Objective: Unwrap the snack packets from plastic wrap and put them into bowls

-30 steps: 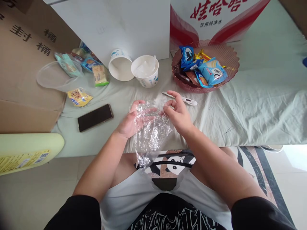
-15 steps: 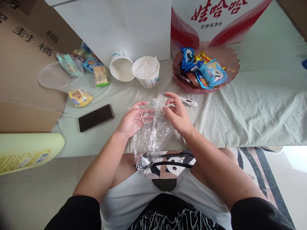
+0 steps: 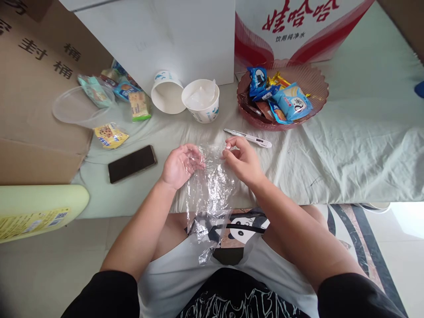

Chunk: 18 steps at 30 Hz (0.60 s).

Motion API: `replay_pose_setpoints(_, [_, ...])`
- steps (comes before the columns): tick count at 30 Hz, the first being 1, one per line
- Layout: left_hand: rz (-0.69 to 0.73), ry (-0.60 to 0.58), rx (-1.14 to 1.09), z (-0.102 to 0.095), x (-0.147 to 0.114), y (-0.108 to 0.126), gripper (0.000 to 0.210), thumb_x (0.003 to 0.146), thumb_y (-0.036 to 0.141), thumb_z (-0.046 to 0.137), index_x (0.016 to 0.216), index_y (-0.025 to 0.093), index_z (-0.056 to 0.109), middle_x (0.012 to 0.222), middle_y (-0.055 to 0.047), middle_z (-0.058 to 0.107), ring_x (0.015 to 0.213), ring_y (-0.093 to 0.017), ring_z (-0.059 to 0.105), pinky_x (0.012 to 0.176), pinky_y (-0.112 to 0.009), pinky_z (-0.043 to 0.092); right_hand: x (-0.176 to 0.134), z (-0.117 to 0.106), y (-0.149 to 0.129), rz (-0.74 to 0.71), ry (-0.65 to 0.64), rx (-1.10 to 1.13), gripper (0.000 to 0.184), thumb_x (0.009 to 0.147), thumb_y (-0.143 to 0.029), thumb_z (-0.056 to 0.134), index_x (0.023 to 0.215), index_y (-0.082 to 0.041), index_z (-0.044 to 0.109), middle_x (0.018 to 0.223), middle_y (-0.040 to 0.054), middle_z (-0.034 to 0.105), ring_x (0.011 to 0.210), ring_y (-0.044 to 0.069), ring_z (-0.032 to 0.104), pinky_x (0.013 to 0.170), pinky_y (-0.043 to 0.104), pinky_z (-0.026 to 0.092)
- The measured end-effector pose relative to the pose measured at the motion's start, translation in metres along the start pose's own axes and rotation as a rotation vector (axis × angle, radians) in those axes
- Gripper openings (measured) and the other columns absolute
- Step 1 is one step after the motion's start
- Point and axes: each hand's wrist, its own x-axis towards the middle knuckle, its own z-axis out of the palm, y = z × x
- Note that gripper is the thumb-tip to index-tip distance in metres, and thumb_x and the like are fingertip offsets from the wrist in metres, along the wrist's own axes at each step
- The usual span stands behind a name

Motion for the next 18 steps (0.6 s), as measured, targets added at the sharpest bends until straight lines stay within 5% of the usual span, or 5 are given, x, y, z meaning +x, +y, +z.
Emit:
replay_pose_setpoints(5, [0.095,0.057,-0.015,0.0009,-0.0010,0.0006,0.051,0.066,0.029,0.086,0.102,0.024,0.050,0.078,0.005,0.066,0.063,-0.011,0.062,0.061,-0.024,0.051,0.0002,-0.0010,-0.0011,0.038,0.032,0.014,0.026,0.084,-0.039,0.069,0.085,-0.024,0.049,0.115,0.0042,0.057,0.066,0.008,0.059,0.063,0.031,0.054])
replay_pose_setpoints(10, [0.099,0.077,-0.016,0.0010,-0.0005,0.0014,0.064,0.065,0.024,0.088,0.116,0.028,0.049,0.085,0.005,0.069,0.065,-0.008,0.062,0.061,-0.021,0.047,0.0015,-0.0010,0.0004,0.040,0.059,0.013,0.027,0.083,-0.038,0.069,0.085,-0.024,0.046,0.110,0.0029,0.059,0.064,0.007,0.058,0.059,0.029,0.049])
replay_pose_setpoints(14, [0.061,0.061,-0.021,0.0000,-0.0014,0.0023,0.059,0.073,0.043,0.085,0.118,0.027,0.050,0.090,0.000,0.072,0.066,-0.012,0.066,0.058,-0.023,0.047,0.0019,0.0002,0.0000,0.037,0.099,-0.004,0.025,0.082,-0.035,0.069,0.085,-0.025,0.047,0.096,0.0010,0.056,0.060,0.008,0.055,0.054,0.029,0.044])
replay_pose_setpoints(18, [-0.045,-0.104,0.079,-0.0015,-0.0057,0.0026,0.077,0.072,0.063,0.082,0.130,0.029,0.046,0.095,-0.004,0.074,0.064,-0.017,0.069,0.051,-0.025,0.041,0.0021,-0.0008,0.0023,0.027,0.112,-0.044,0.023,0.085,-0.034,0.069,0.085,-0.026,0.047,0.085,-0.0006,0.054,0.058,0.009,0.051,0.052,0.029,0.039])
